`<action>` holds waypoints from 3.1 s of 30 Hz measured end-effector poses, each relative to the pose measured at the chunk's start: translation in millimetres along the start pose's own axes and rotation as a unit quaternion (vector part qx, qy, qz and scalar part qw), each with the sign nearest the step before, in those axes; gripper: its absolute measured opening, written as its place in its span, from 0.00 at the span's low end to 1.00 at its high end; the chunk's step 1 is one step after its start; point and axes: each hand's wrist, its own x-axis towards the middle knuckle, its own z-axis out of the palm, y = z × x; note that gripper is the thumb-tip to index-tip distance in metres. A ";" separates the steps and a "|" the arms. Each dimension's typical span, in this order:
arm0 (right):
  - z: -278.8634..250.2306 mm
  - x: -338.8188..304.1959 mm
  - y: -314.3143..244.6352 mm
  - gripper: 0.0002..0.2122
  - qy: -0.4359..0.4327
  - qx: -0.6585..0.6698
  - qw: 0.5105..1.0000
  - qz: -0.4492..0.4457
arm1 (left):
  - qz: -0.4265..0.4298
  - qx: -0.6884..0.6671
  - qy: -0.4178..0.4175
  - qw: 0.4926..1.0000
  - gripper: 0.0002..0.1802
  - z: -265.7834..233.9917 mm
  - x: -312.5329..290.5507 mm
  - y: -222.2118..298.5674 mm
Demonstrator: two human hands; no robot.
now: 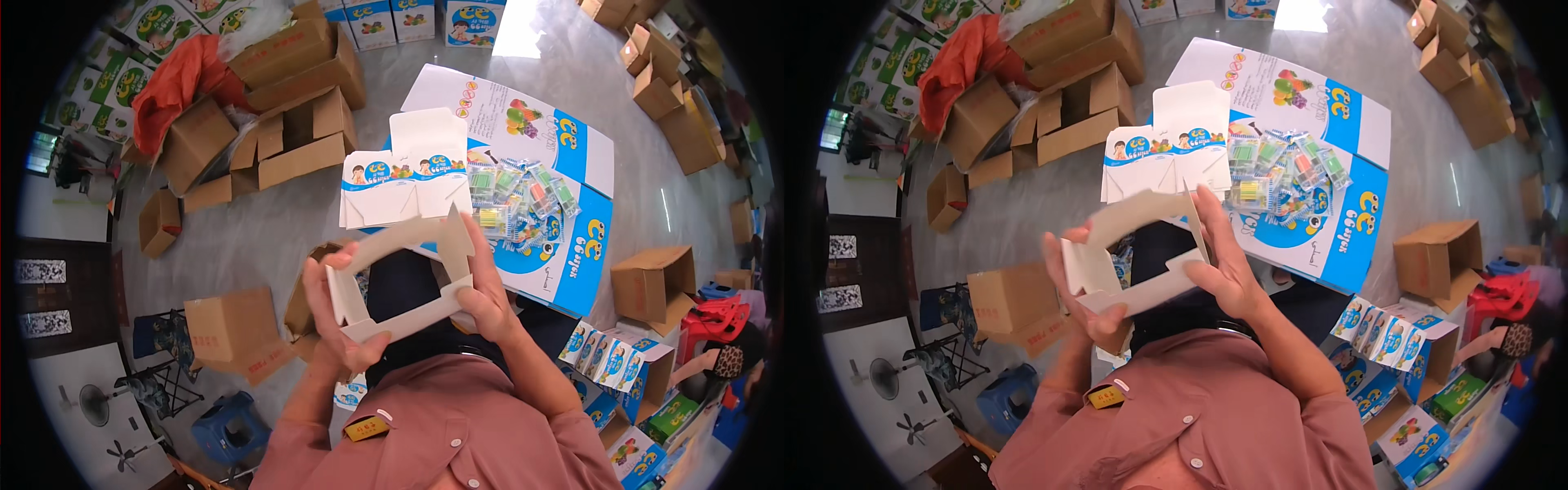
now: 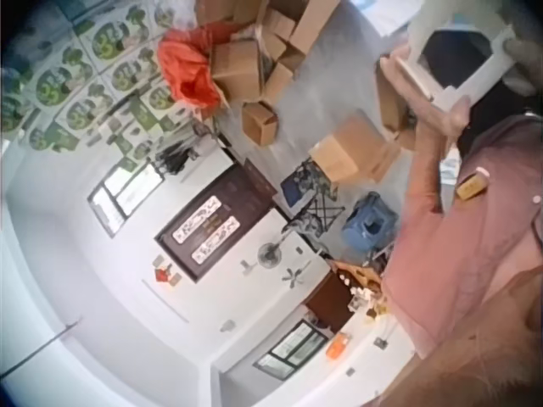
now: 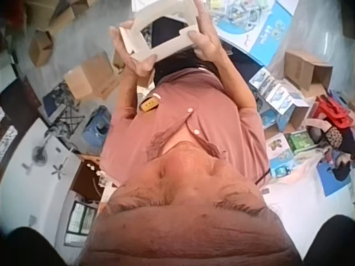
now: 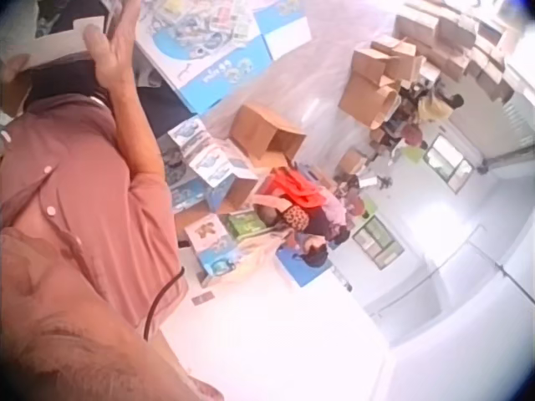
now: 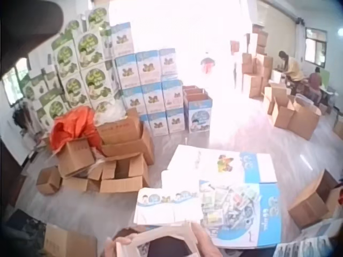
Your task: Manual packaging of plastic pouches into cardboard retail boxes at a workstation.
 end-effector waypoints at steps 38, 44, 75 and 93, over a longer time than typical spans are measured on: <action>-46.3 119.2 61.7 0.30 0.208 -0.101 0.973 0.001 | -0.122 0.104 0.093 0.983 0.45 28.0 101.8 -139.7; -51.7 125.8 60.2 0.27 0.184 -0.306 0.925 -0.130 | -0.116 0.171 0.097 0.974 0.38 26.3 100.7 -142.9; -73.7 162.8 40.2 0.22 0.077 -0.174 0.980 -0.056 | -0.298 -0.119 0.153 0.935 0.25 34.9 129.8 -137.3; -80.0 176.0 19.2 0.19 0.021 -0.465 0.885 0.003 | -0.340 0.060 0.035 0.938 0.23 28.6 137.8 -136.0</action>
